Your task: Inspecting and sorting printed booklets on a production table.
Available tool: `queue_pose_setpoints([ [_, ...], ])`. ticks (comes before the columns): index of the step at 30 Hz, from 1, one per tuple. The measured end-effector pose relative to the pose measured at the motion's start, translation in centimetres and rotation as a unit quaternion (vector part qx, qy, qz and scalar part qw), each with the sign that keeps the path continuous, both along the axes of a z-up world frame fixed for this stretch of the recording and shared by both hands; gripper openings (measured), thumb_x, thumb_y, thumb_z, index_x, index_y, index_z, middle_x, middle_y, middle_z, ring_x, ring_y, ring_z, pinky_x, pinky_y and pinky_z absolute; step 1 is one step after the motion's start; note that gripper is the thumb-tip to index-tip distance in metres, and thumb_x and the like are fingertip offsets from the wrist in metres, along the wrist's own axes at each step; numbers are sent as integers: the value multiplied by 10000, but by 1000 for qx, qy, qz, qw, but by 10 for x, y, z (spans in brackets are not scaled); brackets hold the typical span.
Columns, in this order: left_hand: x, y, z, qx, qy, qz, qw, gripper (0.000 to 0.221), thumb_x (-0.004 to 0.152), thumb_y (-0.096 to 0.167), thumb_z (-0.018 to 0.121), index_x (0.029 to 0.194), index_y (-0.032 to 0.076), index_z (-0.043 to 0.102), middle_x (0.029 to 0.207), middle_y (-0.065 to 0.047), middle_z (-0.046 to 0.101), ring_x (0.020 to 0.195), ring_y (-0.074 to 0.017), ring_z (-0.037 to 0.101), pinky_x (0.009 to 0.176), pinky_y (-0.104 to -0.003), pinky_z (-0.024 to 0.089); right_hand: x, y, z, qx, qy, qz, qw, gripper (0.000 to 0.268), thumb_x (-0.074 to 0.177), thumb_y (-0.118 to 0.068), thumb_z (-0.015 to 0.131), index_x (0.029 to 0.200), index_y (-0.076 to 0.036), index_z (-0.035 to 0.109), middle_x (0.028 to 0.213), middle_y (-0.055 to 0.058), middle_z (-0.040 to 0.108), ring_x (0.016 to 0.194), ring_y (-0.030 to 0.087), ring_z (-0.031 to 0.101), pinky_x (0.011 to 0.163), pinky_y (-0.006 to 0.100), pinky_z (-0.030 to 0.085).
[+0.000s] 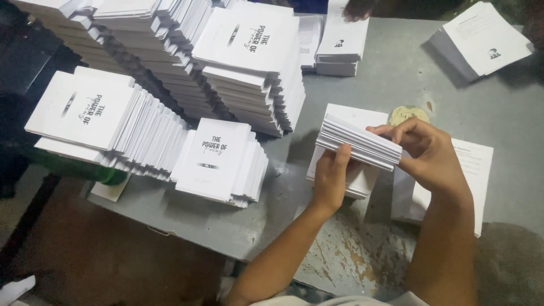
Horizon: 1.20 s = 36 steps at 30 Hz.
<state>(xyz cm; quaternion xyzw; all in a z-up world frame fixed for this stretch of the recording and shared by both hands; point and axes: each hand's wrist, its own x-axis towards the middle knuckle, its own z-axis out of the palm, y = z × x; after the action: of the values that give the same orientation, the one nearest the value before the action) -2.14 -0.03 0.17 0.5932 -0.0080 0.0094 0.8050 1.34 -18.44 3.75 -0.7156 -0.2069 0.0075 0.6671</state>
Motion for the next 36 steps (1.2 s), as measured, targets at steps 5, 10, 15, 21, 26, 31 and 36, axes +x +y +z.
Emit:
queue_pose_setpoints([
  [5, -2, 1, 1, 24, -15, 4, 1000, 622, 974, 554, 464, 1335, 72, 618, 1240, -98, 683, 1179, -271, 644, 994, -374, 510, 0, 1, 3, 15, 39, -11, 999, 216, 835, -51, 750, 973, -87, 588, 1235, 203, 736, 1167, 279, 736, 929, 363, 653],
  [10, -2, -1, 0, 17, -29, 12, 999, 524, 1001, 473, 475, 1282, 62, 640, 1205, -94, 688, 1150, -258, 644, 967, -365, 505, 2, -3, -1, 28, 33, 15, 999, 213, 832, -29, 745, 967, -87, 591, 1247, 225, 730, 1188, 301, 731, 904, 370, 666],
  [15, -1, -1, -2, 1, -34, 18, 999, 542, 985, 481, 507, 1320, 71, 623, 1264, -89, 675, 1227, -265, 624, 1060, -381, 482, -2, 0, 4, -15, 16, -8, 1000, 186, 842, -21, 744, 916, -88, 586, 1219, 196, 747, 1211, 277, 730, 923, 348, 659],
  [21, 0, 1, -32, 31, -12, 11, 999, 370, 967, 267, 425, 611, 192, 358, 567, 33, 349, 555, -119, 310, 540, -364, 227, 1, -2, 0, -3, 12, 3, 1000, 196, 854, -62, 736, 989, -99, 599, 1261, 193, 728, 1241, 283, 707, 978, 374, 641],
  [26, 5, 3, -55, 116, -16, 0, 993, 363, 994, 264, 317, 647, 217, 221, 585, 50, 231, 583, -101, 202, 557, -374, 149, 0, 2, 6, 3, -9, -4, 1000, 468, 814, 156, 648, 1254, 0, 609, 1294, 164, 643, 1264, 272, 634, 1040, 364, 586],
  [31, 1, 2, -55, 66, 22, 7, 998, 402, 990, 290, 394, 607, 214, 298, 549, 46, 321, 536, -112, 291, 520, -363, 215, -6, 10, 24, -24, 13, -16, 999, 701, 796, 137, 633, 1440, -54, 432, 1400, 199, 563, 1338, 329, 604, 996, 386, 583],
  [36, 5, 2, -44, 17, 46, 40, 998, 359, 918, 263, 478, 623, 233, 275, 581, 74, 269, 567, -102, 241, 550, -358, 184, -8, 18, 32, -161, -13, -21, 987, 1018, 801, 18, 693, 1613, -196, 117, 1728, 184, -12, 1590, 404, 25, 1237, 562, 187],
])
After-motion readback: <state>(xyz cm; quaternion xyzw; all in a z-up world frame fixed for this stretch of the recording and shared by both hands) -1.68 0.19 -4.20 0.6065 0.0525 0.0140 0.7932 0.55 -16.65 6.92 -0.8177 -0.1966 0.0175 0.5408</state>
